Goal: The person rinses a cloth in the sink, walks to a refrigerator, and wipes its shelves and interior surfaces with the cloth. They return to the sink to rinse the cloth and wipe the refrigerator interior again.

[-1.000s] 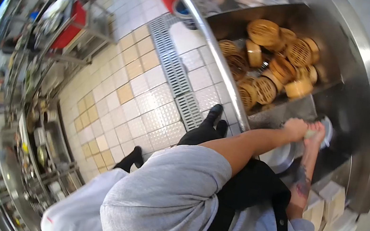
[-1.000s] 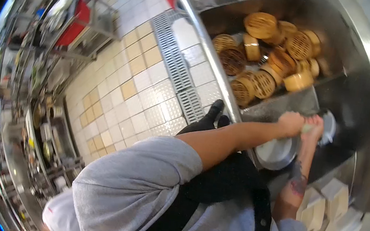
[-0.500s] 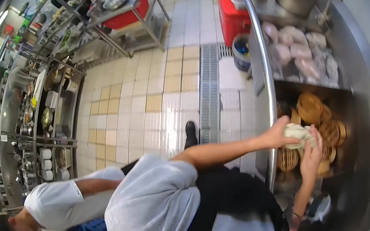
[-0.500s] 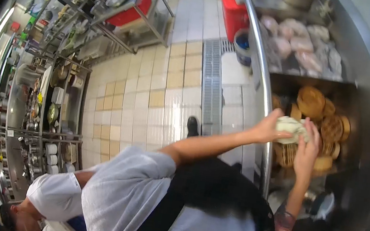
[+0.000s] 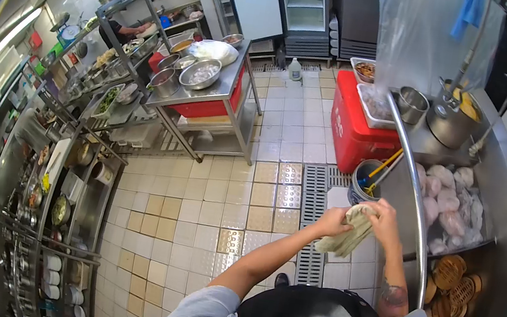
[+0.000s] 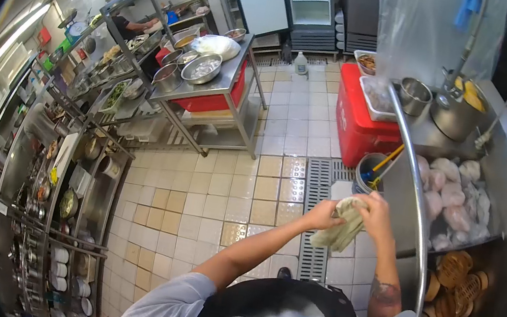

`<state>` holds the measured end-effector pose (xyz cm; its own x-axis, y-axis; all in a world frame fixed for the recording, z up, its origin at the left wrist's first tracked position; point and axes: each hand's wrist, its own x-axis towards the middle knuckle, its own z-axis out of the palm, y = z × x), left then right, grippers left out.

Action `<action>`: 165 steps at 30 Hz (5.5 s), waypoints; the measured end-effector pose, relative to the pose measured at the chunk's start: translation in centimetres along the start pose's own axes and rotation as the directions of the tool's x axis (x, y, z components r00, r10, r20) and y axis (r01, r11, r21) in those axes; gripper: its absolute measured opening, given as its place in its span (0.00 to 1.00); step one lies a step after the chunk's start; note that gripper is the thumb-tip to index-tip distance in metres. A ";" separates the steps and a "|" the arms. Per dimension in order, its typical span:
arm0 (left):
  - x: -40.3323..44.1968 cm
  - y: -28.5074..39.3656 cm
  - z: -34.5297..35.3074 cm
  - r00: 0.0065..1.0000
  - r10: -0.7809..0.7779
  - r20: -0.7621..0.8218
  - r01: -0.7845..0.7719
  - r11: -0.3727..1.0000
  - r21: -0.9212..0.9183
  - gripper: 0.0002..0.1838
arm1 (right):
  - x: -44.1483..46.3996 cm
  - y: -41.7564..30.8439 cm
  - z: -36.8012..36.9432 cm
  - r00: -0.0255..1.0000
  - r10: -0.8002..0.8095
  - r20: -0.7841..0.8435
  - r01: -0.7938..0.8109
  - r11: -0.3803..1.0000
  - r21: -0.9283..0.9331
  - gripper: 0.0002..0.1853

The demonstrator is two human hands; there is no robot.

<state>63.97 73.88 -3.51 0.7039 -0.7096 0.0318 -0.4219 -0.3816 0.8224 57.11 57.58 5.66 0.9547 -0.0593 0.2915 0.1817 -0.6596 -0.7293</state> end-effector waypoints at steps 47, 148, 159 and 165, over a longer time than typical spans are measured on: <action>80.1 -62.2 -75.6 0.948 -0.292 -0.129 0.305 0.947 0.096 0.19 | 100.3 38.1 25.7 0.709 0.654 -0.265 -0.408 0.686 0.603 0.10; 229.5 -53.6 -161.7 0.863 0.459 -0.208 0.146 0.168 0.975 0.40 | 229.2 55.6 12.7 0.780 -0.314 -0.541 0.333 0.941 -0.066 0.43; 237.3 -56.3 -163.6 0.338 0.375 -0.863 -0.316 0.909 0.271 0.32 | 229.1 55.5 12.5 0.794 -0.328 -0.513 0.326 0.940 -0.096 0.46; 234.5 -53.6 -163.0 0.582 0.170 -0.795 -0.699 0.604 -0.383 0.25 | 229.2 55.2 12.5 0.784 -0.345 -0.517 0.301 0.938 -0.170 0.46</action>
<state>344.79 24.49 52.42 0.7925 -0.0070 0.6098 -0.5280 0.4925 0.6919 288.94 16.87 24.49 0.5637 -0.2064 0.7998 0.4174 -0.7644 -0.4914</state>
